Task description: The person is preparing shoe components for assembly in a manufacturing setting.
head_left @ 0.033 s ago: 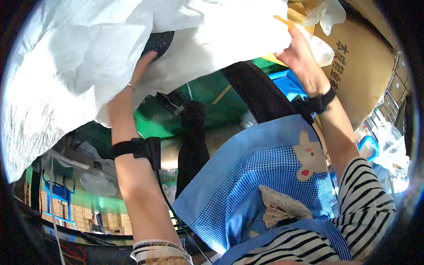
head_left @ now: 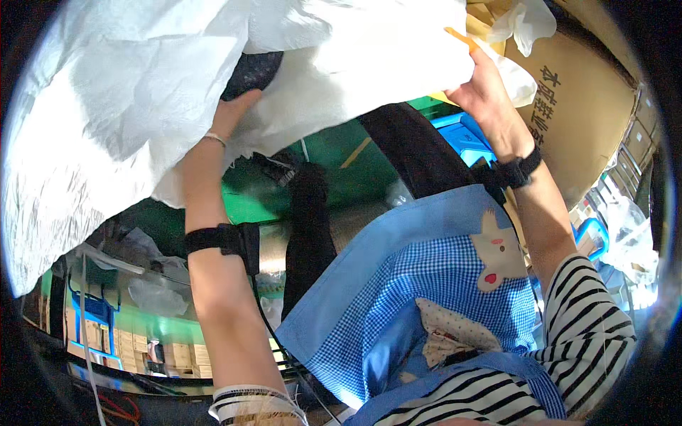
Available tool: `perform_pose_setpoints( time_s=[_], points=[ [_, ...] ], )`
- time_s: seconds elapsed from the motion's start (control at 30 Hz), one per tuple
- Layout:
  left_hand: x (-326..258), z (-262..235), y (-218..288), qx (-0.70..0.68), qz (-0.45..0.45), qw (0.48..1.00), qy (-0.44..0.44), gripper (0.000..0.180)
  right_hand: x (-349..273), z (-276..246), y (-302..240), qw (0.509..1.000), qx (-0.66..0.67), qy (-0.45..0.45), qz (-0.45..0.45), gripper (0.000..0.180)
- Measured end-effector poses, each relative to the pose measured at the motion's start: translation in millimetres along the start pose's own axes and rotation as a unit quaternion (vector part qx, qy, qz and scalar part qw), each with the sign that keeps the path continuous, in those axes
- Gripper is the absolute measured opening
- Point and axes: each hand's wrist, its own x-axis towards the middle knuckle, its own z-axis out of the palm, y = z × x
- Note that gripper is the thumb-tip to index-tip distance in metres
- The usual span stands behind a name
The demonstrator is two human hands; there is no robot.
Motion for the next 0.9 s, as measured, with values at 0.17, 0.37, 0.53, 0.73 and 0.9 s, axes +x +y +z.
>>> perform_pose_setpoints(
  time_s=[0.17,0.37,0.53,0.73,0.9],
  points=[
    [-12,13,43,0.119,-0.022,0.993,-0.015,0.114,-42,46,-7,0.956,-0.089,0.279,-0.026,0.037],
    [11,35,27,0.036,-0.005,0.996,0.082,0.099,-40,19,-19,0.945,-0.145,0.271,-0.110,0.031],
    [10,68,14,-0.027,-0.009,0.999,0.031,0.094,-23,45,-6,0.812,-0.573,0.093,-0.058,0.029],
    [44,114,-73,-0.129,-0.010,0.984,0.120,0.095,154,39,143,0.623,-0.732,-0.001,-0.277,0.044],
    [46,102,-35,-0.232,-0.053,0.971,0.024,0.089,188,-6,163,0.735,-0.657,0.047,-0.161,0.041]
  ],
)
